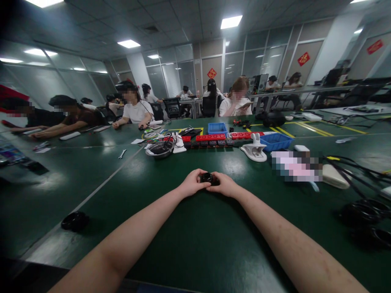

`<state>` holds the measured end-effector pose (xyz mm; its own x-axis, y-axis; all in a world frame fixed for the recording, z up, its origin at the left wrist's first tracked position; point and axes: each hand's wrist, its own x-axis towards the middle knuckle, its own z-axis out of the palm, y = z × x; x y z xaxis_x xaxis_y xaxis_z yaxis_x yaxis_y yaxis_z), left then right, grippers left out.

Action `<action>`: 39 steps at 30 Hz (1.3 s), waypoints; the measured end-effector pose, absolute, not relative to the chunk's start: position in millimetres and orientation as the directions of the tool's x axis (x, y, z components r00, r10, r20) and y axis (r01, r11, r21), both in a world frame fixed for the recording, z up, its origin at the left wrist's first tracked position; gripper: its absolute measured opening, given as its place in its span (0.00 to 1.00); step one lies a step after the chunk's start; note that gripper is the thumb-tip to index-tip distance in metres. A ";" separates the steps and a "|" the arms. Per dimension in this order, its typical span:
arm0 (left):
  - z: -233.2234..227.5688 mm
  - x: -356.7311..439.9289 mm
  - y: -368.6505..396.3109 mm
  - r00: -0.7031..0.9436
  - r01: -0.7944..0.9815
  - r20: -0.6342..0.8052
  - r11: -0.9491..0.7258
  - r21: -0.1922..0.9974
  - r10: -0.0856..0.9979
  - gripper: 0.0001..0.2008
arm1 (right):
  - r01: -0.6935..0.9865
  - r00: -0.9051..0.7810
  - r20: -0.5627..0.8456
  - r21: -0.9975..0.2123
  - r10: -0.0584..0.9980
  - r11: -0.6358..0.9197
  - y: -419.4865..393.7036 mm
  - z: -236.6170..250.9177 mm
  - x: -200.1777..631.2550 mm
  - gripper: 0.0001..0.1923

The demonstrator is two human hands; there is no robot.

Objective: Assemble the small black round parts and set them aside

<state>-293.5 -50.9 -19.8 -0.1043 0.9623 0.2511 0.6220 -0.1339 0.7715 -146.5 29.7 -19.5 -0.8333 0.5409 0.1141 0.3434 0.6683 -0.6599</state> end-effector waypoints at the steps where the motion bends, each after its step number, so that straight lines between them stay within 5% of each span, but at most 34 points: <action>1: -19.4 -295.5 -51.0 -0.074 0.601 0.231 -0.141 0.787 0.970 0.21 | 0.294 -0.868 0.080 -0.712 0.490 0.638 31.9 -16.8 -144.0 0.22; 10: -24.0 -302.8 -47.4 0.031 0.501 0.199 -0.187 0.845 0.980 0.23 | 0.197 -0.925 0.013 -0.838 0.381 0.508 35.9 -12.8 -141.3 0.20; 29: -26.4 -302.0 -48.3 -0.017 0.551 0.214 -0.169 0.817 0.977 0.22 | 0.230 -0.899 0.030 -0.816 0.437 0.530 36.6 -16.2 -141.8 0.16; 39: -15.8 -293.8 -55.1 -0.075 0.633 0.253 -0.149 0.759 0.965 0.21 | 0.364 -0.824 0.050 -0.716 0.565 0.595 38.6 -26.0 -143.9 0.16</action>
